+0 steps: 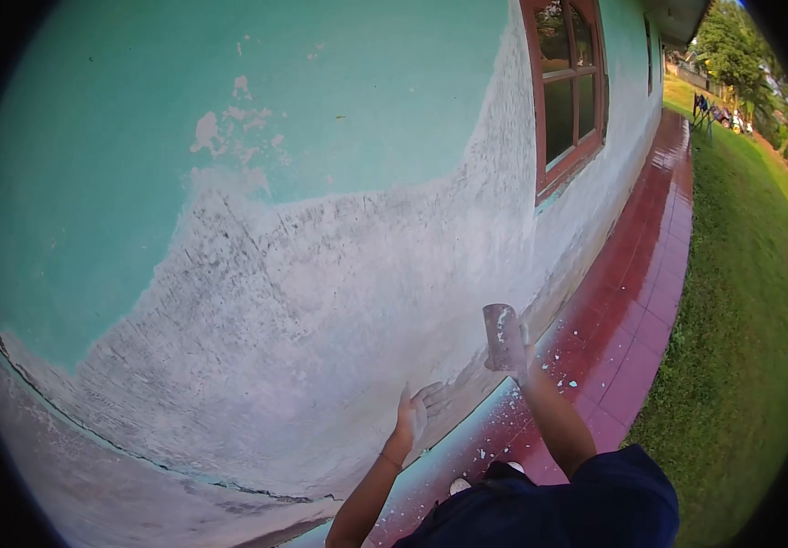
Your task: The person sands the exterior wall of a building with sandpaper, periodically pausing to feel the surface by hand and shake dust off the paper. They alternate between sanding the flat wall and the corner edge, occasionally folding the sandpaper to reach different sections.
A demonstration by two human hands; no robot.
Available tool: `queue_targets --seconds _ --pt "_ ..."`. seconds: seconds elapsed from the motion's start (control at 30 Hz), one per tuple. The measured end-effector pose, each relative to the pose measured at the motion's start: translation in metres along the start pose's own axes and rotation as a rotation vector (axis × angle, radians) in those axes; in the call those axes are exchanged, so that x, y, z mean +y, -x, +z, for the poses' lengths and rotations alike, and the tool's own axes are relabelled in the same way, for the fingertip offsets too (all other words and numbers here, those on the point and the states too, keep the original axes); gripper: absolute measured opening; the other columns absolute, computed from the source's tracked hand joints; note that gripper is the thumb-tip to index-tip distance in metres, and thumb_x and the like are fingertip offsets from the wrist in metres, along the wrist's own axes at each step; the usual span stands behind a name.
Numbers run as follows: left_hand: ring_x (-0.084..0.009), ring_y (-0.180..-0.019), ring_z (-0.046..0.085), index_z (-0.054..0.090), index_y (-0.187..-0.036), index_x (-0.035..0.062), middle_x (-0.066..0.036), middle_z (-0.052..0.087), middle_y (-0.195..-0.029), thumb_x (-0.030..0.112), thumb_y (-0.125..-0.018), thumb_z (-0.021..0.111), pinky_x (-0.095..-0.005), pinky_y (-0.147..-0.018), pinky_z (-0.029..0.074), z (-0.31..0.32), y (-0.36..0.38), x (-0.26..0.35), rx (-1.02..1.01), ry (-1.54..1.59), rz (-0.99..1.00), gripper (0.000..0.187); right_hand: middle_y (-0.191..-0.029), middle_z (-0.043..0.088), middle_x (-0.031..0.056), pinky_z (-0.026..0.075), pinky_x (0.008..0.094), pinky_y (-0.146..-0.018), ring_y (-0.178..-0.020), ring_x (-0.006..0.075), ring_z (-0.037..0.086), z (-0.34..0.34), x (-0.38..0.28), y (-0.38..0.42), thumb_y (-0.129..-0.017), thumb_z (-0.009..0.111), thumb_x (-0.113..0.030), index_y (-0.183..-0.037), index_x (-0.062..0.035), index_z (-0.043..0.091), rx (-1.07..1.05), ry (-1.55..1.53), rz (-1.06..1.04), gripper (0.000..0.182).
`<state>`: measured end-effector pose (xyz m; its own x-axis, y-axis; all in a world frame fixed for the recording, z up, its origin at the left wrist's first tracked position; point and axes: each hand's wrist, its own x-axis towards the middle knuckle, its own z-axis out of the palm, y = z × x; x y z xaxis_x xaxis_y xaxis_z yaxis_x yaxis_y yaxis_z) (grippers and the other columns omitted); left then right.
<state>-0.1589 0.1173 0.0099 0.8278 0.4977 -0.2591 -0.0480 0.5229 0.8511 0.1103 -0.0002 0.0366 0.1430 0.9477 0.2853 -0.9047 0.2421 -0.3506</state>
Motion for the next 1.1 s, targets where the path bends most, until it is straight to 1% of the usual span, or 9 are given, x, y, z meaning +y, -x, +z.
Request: queue_targets --seconds 0.1,0.17,0.23,0.5,0.57,0.67,0.83,0.97,1.1 --pt "-0.0421 -0.149 0.031 0.033 -0.155 0.0022 -0.026 0.042 -0.156 0.070 -0.097 0.038 -0.0573 -0.121 0.023 0.033 -0.022 0.015 0.180 0.879 -0.245 0.089 -0.094 0.072 0.0079 0.057 0.0416 -0.074 -0.083 0.0246 0.070 0.000 -0.008 0.044 -0.094 0.069 -0.036 -0.110 -0.0031 0.071 0.396 0.719 0.235 0.036" --pt "-0.0396 -0.145 0.036 0.037 -0.153 0.0030 -0.024 0.038 -0.160 0.071 -0.096 0.037 -0.0541 -0.122 0.023 0.023 -0.021 0.022 0.037 0.571 -0.058 0.089 -0.079 0.071 0.0034 0.057 0.0352 -0.066 -0.073 0.0174 0.069 0.003 -0.025 0.041 -0.095 0.069 -0.029 -0.094 -0.0022 0.077 0.645 1.399 0.388 0.028" --pt "-0.0387 -0.143 0.041 0.039 -0.153 0.0034 -0.023 0.039 -0.159 0.069 -0.097 0.036 -0.0528 -0.121 0.025 0.023 -0.030 0.019 -0.066 0.495 0.048 0.086 -0.082 0.072 0.0024 0.054 0.0305 -0.067 -0.074 0.0123 0.066 -0.041 -0.048 0.071 -0.095 0.071 -0.032 -0.102 0.0005 0.075 0.540 1.557 0.188 0.034" --pt "-0.0243 -0.126 0.055 0.049 -0.146 0.0063 -0.012 0.058 -0.143 0.062 -0.104 0.036 -0.0469 -0.109 0.039 0.072 -0.071 -0.112 -0.150 -0.099 -0.238 0.071 -0.091 0.073 0.0028 0.051 0.0302 -0.078 -0.087 0.0114 0.064 -0.025 -0.067 0.118 -0.094 0.074 -0.031 -0.108 0.0009 0.074 0.228 1.339 0.523 0.035" --pt "-0.0213 -0.122 0.056 0.050 -0.144 0.0063 -0.010 0.059 -0.138 0.058 -0.106 0.039 -0.0431 -0.106 0.043 0.068 -0.103 -0.160 -0.109 -0.263 -0.035 0.065 -0.098 0.073 0.0041 0.050 0.0312 -0.085 -0.093 0.0126 0.064 -0.024 -0.068 0.113 -0.094 0.074 -0.031 -0.115 0.0003 0.073 0.217 1.238 0.497 0.038" --pt "-0.0207 -0.120 0.054 0.045 -0.146 0.0022 -0.010 0.058 -0.135 0.047 -0.107 0.049 -0.0317 -0.105 0.042 0.113 -0.102 -0.130 0.016 -0.283 -0.005 0.059 -0.113 0.072 0.0077 0.050 0.0328 -0.095 -0.105 0.0153 0.065 -0.005 -0.058 0.110 -0.093 0.075 -0.029 -0.130 -0.0004 0.065 0.303 1.037 0.402 0.047" --pt "-0.0238 -0.131 0.044 0.032 -0.152 0.0000 -0.014 0.047 -0.141 0.040 -0.110 0.044 -0.0355 -0.114 0.033 0.174 -0.077 -0.077 0.139 -0.315 0.270 0.059 -0.141 0.055 0.0117 0.047 0.0341 -0.102 -0.123 0.0191 0.058 0.001 -0.040 0.108 -0.094 0.073 -0.024 -0.157 -0.0050 0.034 0.242 0.334 0.129 0.077" --pt "-0.0348 -0.139 0.031 0.019 -0.158 0.0000 -0.023 0.034 -0.145 0.025 -0.107 0.041 -0.0464 -0.118 0.021 0.178 -0.078 -0.082 0.206 -0.778 0.517 0.060 -0.153 0.044 0.0122 0.042 0.0368 -0.111 -0.135 0.0218 0.049 -0.020 -0.047 0.102 -0.092 0.074 -0.025 -0.165 -0.0084 0.010 0.207 0.362 0.234 0.098" --pt "-0.0395 -0.131 0.033 0.015 -0.159 0.0010 -0.025 0.033 -0.142 0.025 -0.104 0.044 -0.0520 -0.115 0.019 0.205 -0.062 -0.050 0.285 -1.062 0.542 0.066 -0.139 0.051 0.0076 0.045 0.0311 -0.102 -0.119 0.0169 0.055 0.013 -0.060 0.098 -0.099 0.067 -0.022 -0.165 -0.0098 0.013 0.029 0.624 0.198 0.086"
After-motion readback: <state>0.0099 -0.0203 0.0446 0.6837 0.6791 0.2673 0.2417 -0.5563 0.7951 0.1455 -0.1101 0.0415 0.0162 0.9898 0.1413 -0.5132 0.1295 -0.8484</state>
